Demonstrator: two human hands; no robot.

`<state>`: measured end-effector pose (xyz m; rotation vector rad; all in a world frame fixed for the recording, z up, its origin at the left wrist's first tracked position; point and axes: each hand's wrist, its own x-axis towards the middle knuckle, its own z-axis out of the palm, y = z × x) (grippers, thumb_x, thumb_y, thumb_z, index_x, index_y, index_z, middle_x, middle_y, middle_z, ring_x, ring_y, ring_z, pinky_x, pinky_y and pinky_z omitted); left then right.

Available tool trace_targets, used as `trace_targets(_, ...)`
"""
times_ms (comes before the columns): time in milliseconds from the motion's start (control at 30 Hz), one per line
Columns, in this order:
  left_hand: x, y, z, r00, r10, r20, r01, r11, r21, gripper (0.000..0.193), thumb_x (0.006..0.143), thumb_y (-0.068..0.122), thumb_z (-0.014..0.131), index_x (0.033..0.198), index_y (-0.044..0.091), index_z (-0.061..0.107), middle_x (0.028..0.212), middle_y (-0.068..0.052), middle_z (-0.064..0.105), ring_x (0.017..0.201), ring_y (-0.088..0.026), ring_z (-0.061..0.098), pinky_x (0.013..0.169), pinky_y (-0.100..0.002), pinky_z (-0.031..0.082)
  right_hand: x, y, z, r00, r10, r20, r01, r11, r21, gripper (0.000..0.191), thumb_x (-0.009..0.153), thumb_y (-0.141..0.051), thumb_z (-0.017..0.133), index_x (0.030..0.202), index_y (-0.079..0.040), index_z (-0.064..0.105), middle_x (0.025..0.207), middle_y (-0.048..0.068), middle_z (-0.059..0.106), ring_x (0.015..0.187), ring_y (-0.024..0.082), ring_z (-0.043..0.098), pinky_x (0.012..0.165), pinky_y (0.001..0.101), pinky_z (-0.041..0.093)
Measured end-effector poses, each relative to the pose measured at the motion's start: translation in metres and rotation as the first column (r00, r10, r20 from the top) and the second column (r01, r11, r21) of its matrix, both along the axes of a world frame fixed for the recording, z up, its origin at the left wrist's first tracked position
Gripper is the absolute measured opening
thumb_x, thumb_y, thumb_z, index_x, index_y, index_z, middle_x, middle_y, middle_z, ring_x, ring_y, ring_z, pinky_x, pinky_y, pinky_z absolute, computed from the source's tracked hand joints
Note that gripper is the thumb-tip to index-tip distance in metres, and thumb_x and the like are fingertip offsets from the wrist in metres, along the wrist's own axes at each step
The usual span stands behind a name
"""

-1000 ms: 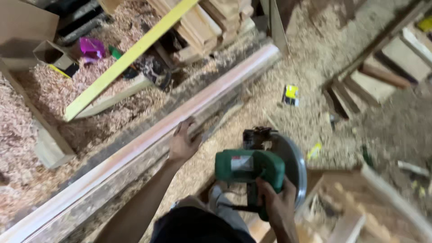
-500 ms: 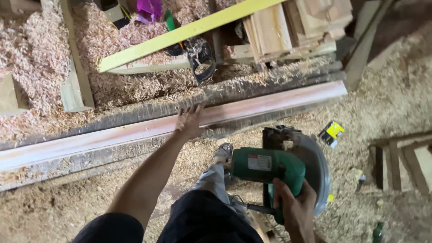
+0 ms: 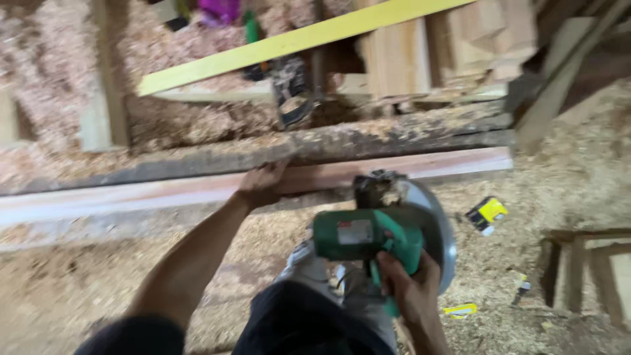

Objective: The person measures a long wooden plank with a tape measure, marks cut lines using a try square and pencil, and cuts the plank into shorter pieces with a circular saw. They then carry the cut planks and lay them side by side across a wooden frame, aligning them to form a slatted panel.

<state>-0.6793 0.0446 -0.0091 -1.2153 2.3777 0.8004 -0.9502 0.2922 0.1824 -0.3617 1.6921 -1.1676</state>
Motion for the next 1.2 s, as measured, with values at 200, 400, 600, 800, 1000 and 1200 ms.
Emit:
trace_targets(200,-0.018,0.002,-0.033,0.995,-0.021,0.099,0.03,0.996,-0.084,0.111,0.074,0.04,0.083,0.16,0.014,0.017,0.145,-0.019,0.054,0.133,-0.037,0.054,0.107,-0.046,0.05,-0.058,0.032,-0.004,0.999,-0.03,0.019,0.029,0.999,0.04,0.034,0.087,-0.006,0.07,0.12,0.0,0.071,0.056,0.004,0.057,0.041,0.012,0.047,0.038,0.0295,0.036)
trace_targets(400,-0.127,0.027,-0.035,0.988,0.066,0.136,-0.071,0.997,0.029,0.096,0.094,0.027,0.068,0.17,0.017,0.012,0.152,-0.021,0.053,0.128,-0.033,0.061,0.11,-0.047,0.051,-0.151,0.07,-0.007,0.997,0.019,-0.072,-0.013,0.995,0.094,0.028,0.086,-0.007,0.07,0.113,0.002,0.071,0.056,0.006,0.057,0.041,0.014,0.048,0.039,0.0302,0.036)
trace_targets(600,-0.299,0.059,-0.002,0.979,0.114,0.17,-0.139,0.979,0.149,0.115,0.083,0.016,0.074,0.167,0.021,-0.003,0.169,-0.023,0.022,0.115,-0.034,0.062,0.097,-0.047,0.059,-0.268,0.123,-0.017,0.999,-0.017,-0.045,0.023,0.991,0.131,0.021,0.086,-0.005,0.07,0.102,0.008,0.068,0.056,0.009,0.058,0.042,0.016,0.05,0.039,0.0329,0.039)
trace_targets(800,-0.448,0.086,-0.019,0.996,-0.037,0.087,0.038,0.999,-0.011,0.116,0.08,0.018,0.078,0.164,0.012,-0.003,0.159,-0.021,0.035,0.11,-0.031,0.062,0.111,-0.053,0.039,-0.363,0.175,-0.025,0.987,-0.105,-0.119,0.12,0.985,0.128,0.023,0.086,-0.003,0.069,0.106,0.01,0.068,0.055,0.011,0.058,0.042,0.018,0.052,0.04,0.0333,0.037)
trace_targets(1000,-0.567,0.099,-0.031,0.992,-0.072,0.105,0.068,0.997,0.038,0.122,0.079,0.036,0.086,0.163,0.005,0.003,0.137,-0.025,0.053,0.119,-0.037,0.054,0.105,-0.052,0.041,-0.421,0.215,-0.026,0.967,-0.206,-0.148,0.228,0.963,0.144,0.04,0.085,-0.004,0.067,0.123,0.007,0.067,0.057,0.009,0.056,0.044,0.017,0.054,0.04,0.0326,0.04)
trace_targets(1200,-0.639,0.097,-0.052,0.994,-0.108,0.031,0.107,0.994,0.034,0.119,0.083,0.049,0.081,0.163,-0.003,0.009,0.123,-0.024,0.065,0.11,-0.036,0.063,0.102,-0.052,0.048,-0.447,0.222,-0.041,0.929,-0.308,-0.205,0.33,0.941,0.079,0.042,0.085,-0.006,0.067,0.125,0.007,0.066,0.057,0.012,0.062,0.039,0.02,0.054,0.04,0.0313,0.041)
